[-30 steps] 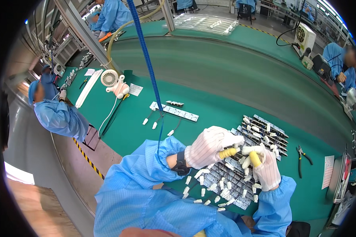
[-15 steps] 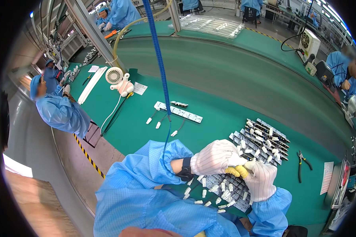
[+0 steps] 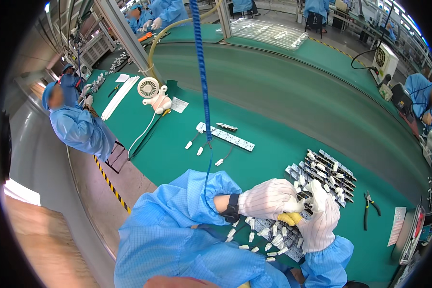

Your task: Attaching small white components to PCB strips at an assembly line.

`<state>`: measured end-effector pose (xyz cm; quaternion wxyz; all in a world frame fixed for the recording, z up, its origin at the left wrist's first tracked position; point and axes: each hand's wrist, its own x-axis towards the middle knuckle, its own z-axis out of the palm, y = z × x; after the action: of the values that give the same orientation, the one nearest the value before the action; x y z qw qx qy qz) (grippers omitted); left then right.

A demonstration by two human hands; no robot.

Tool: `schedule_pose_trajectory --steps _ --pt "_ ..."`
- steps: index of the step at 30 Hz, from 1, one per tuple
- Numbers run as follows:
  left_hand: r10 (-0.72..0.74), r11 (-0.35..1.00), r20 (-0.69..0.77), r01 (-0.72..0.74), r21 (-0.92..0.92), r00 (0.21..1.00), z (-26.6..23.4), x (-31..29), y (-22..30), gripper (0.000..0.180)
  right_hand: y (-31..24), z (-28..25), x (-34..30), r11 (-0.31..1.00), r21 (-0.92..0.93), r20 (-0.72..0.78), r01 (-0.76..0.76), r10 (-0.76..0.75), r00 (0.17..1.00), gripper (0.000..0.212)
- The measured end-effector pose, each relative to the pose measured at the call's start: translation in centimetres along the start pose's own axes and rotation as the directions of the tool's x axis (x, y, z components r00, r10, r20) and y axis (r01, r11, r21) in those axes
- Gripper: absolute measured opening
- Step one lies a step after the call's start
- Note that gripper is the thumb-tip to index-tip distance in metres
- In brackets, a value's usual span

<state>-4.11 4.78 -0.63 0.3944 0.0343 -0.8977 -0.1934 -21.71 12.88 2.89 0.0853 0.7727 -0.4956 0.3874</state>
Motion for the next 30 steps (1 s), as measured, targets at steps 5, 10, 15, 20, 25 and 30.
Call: schedule_pose_trajectory --steps 5,10,15,20,25,30 --pt "0.036 0.999 0.02 -0.035 -0.03 0.999 -0.2 0.0 0.0 0.039 -0.4 0.0 0.6 0.988 -0.096 0.008 0.117 -0.117 0.993 0.075" --pt "0.09 0.995 -0.028 -0.091 -0.042 0.996 0.2 0.2 0.2 0.037 -0.5 -0.1 0.2 0.993 -0.064 0.068 0.096 -0.092 0.994 0.07" --pt "0.067 0.995 0.011 -0.066 -0.069 0.998 0.6 0.0 0.2 0.036 -0.6 0.4 0.0 0.996 0.006 0.052 0.094 -0.094 0.994 0.067" --pt "0.12 0.985 -0.028 -0.122 -0.118 0.992 1.2 0.1 -0.2 0.035 -0.5 0.3 -0.2 0.991 0.076 0.116 0.113 -0.122 0.986 0.066" --pt "0.064 0.997 0.047 -0.061 -0.047 0.997 -0.3 0.3 0.7 0.033 -1.0 0.0 -0.1 0.985 0.145 0.185 0.098 -0.125 0.975 0.06" --pt "0.072 0.996 0.061 -0.069 -0.052 0.996 0.6 -0.1 0.2 0.033 -1.2 0.1 -0.1 0.986 0.146 0.185 0.078 -0.105 0.977 0.061"
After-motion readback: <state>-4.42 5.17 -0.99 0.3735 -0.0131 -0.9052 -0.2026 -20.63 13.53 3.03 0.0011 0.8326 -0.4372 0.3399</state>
